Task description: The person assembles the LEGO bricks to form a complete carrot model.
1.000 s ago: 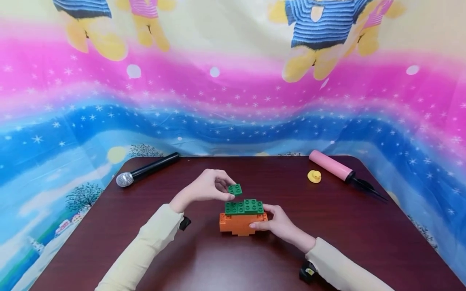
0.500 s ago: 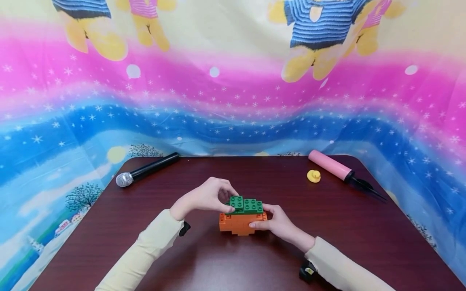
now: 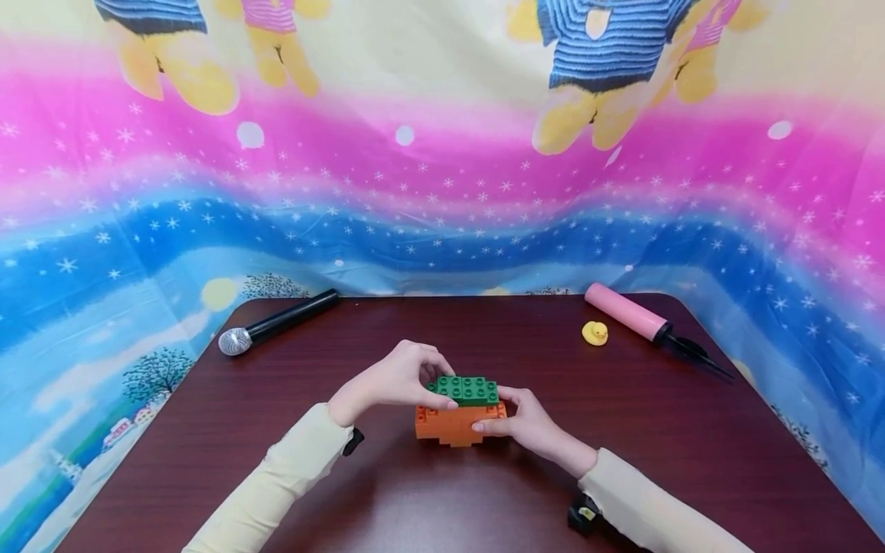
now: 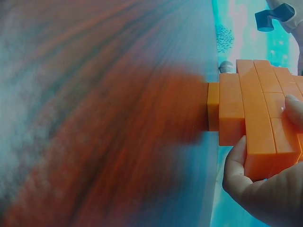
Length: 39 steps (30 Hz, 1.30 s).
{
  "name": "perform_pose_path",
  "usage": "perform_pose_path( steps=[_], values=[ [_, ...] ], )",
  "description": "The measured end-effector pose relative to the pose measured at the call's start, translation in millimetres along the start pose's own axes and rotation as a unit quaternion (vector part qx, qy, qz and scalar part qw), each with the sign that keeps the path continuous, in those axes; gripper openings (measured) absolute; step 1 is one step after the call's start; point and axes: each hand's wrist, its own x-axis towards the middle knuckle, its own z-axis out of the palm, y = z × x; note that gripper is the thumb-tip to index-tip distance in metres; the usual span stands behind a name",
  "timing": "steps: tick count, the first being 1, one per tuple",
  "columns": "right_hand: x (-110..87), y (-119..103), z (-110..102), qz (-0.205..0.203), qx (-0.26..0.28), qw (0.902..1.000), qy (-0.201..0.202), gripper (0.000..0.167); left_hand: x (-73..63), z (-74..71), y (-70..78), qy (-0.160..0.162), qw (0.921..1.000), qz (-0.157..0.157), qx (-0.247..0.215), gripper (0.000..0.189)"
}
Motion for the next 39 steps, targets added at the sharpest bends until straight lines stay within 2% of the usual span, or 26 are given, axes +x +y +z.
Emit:
perform_pose_path(
  steps=[9,14,18,22,28,32,35,39],
  values=[
    [-0.1,-0.6,0.4,0.003,-0.001,1.0,0.002,0.051,-1.4,12.9,-7.9,0.059,0.9982,0.008,-0.006,0.026],
    [-0.2,-0.1,0.1,0.004,0.0,1.0,0.003,0.051,-4.0,23.2,-13.0,0.103,0.9937,0.019,-0.038,0.024],
    [0.1,0.6,0.3,0.004,0.001,1.0,0.005,0.051,-5.6,29.3,-16.4,0.122,0.9895,0.024,-0.074,0.023],
    [0.3,0.5,0.8,-0.002,-0.001,1.0,0.008,0.05,-5.6,29.5,-16.9,0.113,0.989,0.016,-0.094,0.022],
    [-0.6,-1.4,2.3,-0.002,-0.001,1.0,0.006,0.05,-3.6,23.1,-15.0,0.063,0.9932,-0.029,-0.093,0.022],
    [-1.0,-2.3,1.8,0.0,-0.002,1.0,0.006,0.049,-3.6,21.6,-13.1,0.05,0.9936,-0.046,-0.091,0.024],
    [-0.8,-2.7,0.7,0.002,-0.003,1.0,0.007,0.049,-4.0,22.0,-11.2,0.053,0.9953,-0.04,-0.07,0.024],
    [-0.9,-2.9,0.3,0.005,-0.005,1.0,0.006,0.05,-5.4,22.6,-8.6,0.059,0.9979,-0.009,-0.027,0.027]
  ],
)
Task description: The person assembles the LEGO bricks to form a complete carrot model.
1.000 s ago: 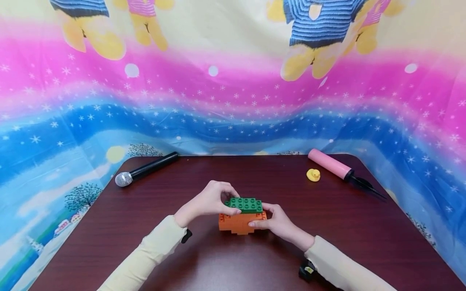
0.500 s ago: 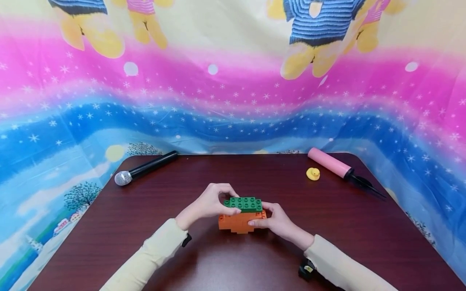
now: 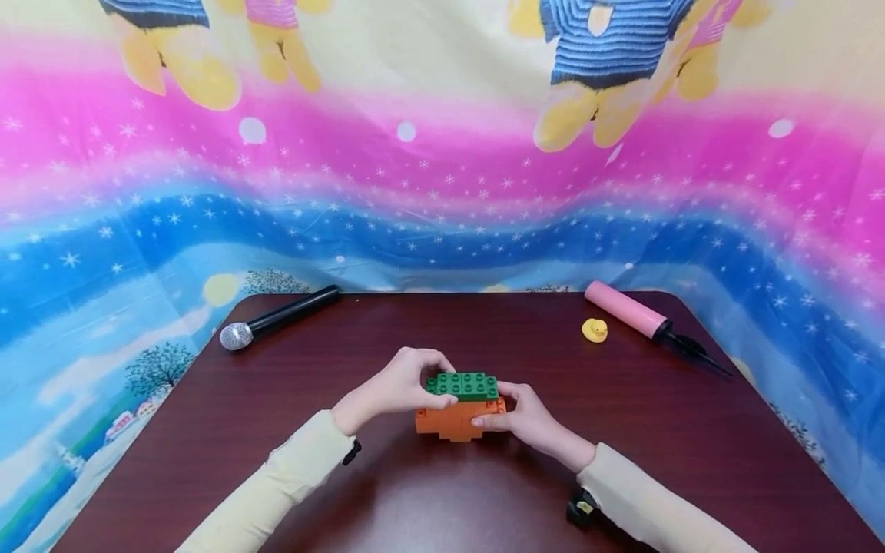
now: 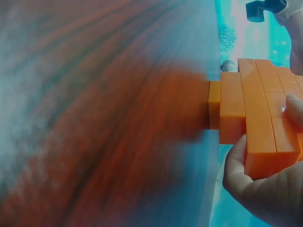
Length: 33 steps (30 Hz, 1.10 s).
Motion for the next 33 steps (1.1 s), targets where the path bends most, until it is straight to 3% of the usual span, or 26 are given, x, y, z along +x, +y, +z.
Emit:
perform_pose_path(
  steps=[3,7,10,16,24,29,33],
  values=[
    [0.2,0.1,1.9,-0.002,-0.005,1.0,0.001,0.049,-5.4,-1.4,-0.2,0.003,0.9999,-0.002,0.014,0.042],
    [1.0,0.2,1.5,-0.004,-0.007,1.0,-0.002,0.048,-16.1,-4.0,-6.4,0.008,0.999,-0.045,-0.003,0.062],
    [1.4,-1.0,0.2,-0.003,-0.013,0.9999,-0.005,0.051,-26.9,-2.6,-14.2,0.005,0.998,-0.062,-0.004,0.066],
    [-2.0,-2.2,-5.9,-0.009,-0.086,0.996,0.02,0.056,-41.1,9.7,-28.7,-0.011,0.9972,-0.058,0.045,0.057],
    [-11.5,-1.2,-4.5,-0.026,-0.21,0.973,0.091,0.051,-43.2,11.8,-35.8,0.014,0.9986,-0.05,0.008,0.035],
    [-9.4,-5.7,-8.6,-0.018,-0.173,0.9796,0.1,0.048,-38.3,7.7,-38.2,0.026,0.9971,-0.069,-0.019,0.034],
    [1.0,-11.9,-21.7,0.024,-0.105,0.9842,0.141,0.05,-20.0,4.2,-42.0,0.083,0.9913,-0.087,-0.053,0.032]
  ],
)
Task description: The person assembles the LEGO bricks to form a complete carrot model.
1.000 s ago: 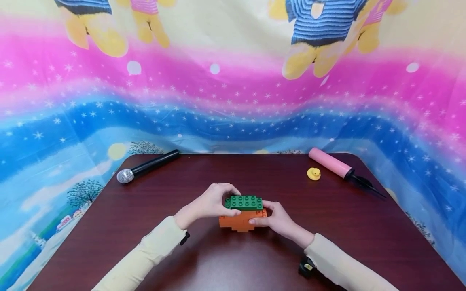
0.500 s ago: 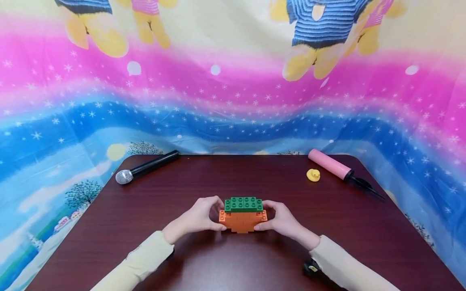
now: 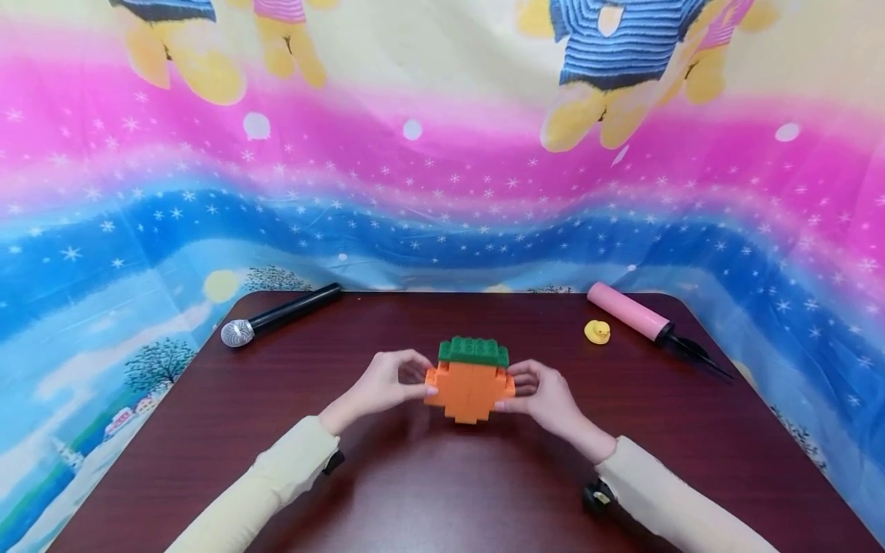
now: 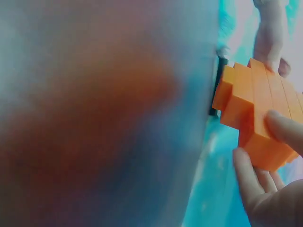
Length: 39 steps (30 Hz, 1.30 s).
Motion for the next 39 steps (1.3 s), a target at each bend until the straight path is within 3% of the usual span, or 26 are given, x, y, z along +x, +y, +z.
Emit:
perform_pose_path(
  steps=[4,8,11,19,29,39],
  values=[
    [16.9,-3.4,-8.7,0.045,0.056,0.9964,0.045,0.051,23.1,4.9,-0.3,0.069,0.996,-0.044,-0.036,0.034],
    [30.7,-1.9,-12.4,0.079,0.096,0.9907,0.056,0.052,37.2,13.1,-0.9,0.098,0.9889,-0.098,-0.053,0.035],
    [40.1,1.7,-12.9,0.096,0.102,0.9886,0.054,0.052,42.8,19.4,-0.8,0.096,0.9844,-0.137,-0.053,0.037],
    [49.7,12.3,-5.0,0.134,0.004,0.9903,0.034,0.05,47.5,30.8,-2.9,0.064,0.9734,-0.219,-0.019,0.034],
    [55.3,18.4,8.3,0.166,-0.04,0.985,0.023,0.047,50.5,36.9,-11.2,0.042,0.9612,-0.272,-0.008,0.03],
    [64.5,22.1,12.7,0.166,-0.071,0.9832,0.029,0.042,55.6,39.2,-16.4,0.039,0.958,-0.284,0.013,0.029]
  ],
)
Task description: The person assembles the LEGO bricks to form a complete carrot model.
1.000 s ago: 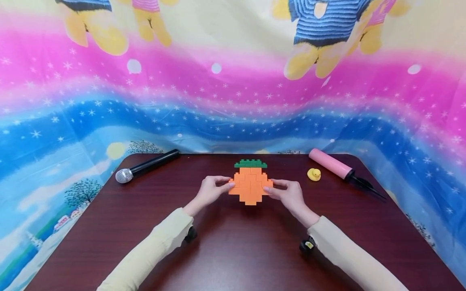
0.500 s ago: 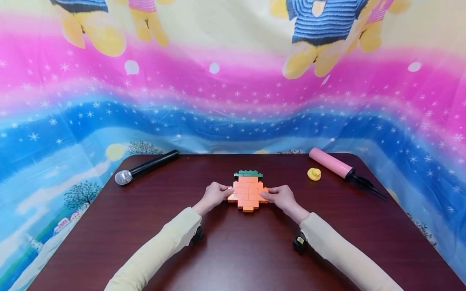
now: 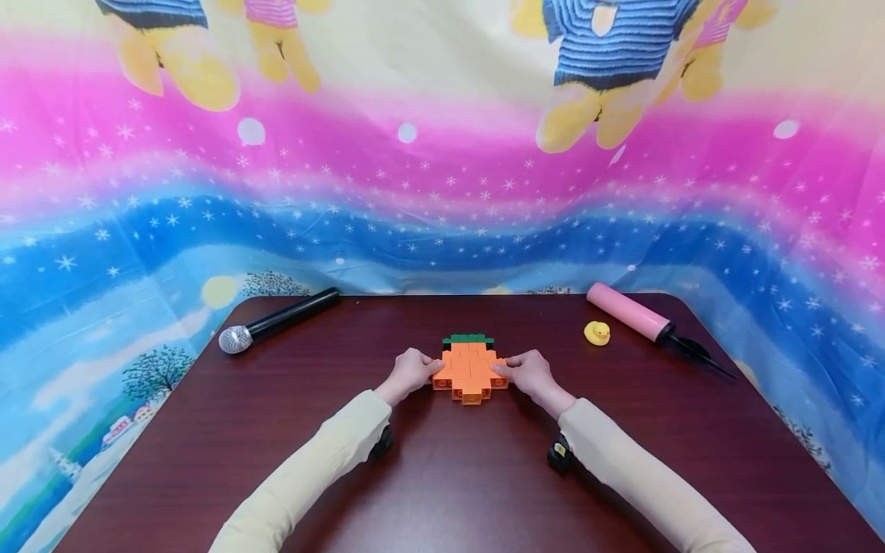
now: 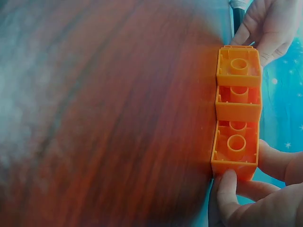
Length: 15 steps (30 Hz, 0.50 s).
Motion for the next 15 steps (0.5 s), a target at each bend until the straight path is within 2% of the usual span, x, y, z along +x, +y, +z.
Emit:
perform_pose_path(
  steps=[15],
  values=[
    [1.0,3.9,3.3,-0.017,-0.013,0.9998,-0.001,0.044,1.5,-1.6,-2.8,0.0,0.9992,0.021,0.035,0.034]
  ],
)
